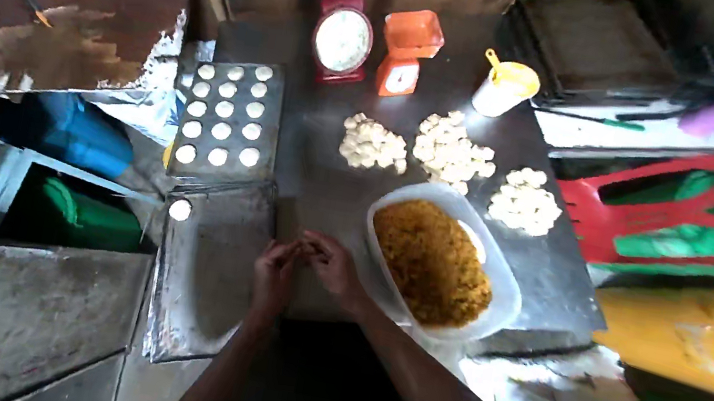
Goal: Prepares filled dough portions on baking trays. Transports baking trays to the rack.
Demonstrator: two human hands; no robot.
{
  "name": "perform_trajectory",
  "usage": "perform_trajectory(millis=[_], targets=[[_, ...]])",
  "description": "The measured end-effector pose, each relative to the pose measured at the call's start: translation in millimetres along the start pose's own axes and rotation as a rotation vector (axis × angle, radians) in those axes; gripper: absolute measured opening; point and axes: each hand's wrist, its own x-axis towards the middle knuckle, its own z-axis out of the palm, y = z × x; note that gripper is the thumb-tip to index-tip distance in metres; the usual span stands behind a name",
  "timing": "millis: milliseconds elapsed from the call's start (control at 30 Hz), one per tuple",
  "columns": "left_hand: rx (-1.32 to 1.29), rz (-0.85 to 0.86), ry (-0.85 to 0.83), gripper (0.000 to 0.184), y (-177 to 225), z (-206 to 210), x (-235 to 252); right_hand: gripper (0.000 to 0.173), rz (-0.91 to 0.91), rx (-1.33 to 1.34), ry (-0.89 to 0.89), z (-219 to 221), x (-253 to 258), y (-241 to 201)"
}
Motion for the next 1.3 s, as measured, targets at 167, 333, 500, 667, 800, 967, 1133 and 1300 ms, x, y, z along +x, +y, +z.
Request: perform_trajectory(millis=[167,333,500,667,800,967,1133,1300], targets=[[0.073,0.028,-0.223,0.026,8,27,-19,0.023,0.112,-0.07,0.237,-24,-55,-4],[-0.097,-0.073,-0.427,0.02,12,43,-22,0.031,0.423,0.582,0.388,-39,-92,-5],[-0.515,-0.559,-0.605,0.016,15,54,-32,0.019,0.469,0.605,0.163,-61,-120,8],[-0.472,-0.476,-0.525,0.032,12,83,-10,0.016,0.517,0.58,0.114,-138,-74,26],[-0.215,-0.467,-0.419,0.041,-9,72,15,0.031,0.231,-0.392,0.154,-197,-1,96],[-0.009,-0.467,-0.3,0.04,-25,43,15,0.04,0.099,-0.761,-0.229,-177,28,106],[-0.034,-0.502,-0.194,0.037,-22,40,-4,0.036,-0.057,-0.958,-0.29,-155,17,121],[-0.047,-0.479,-0.253,0.036,-18,47,-8,0.025,0.048,-0.684,-0.061,-169,35,126]])
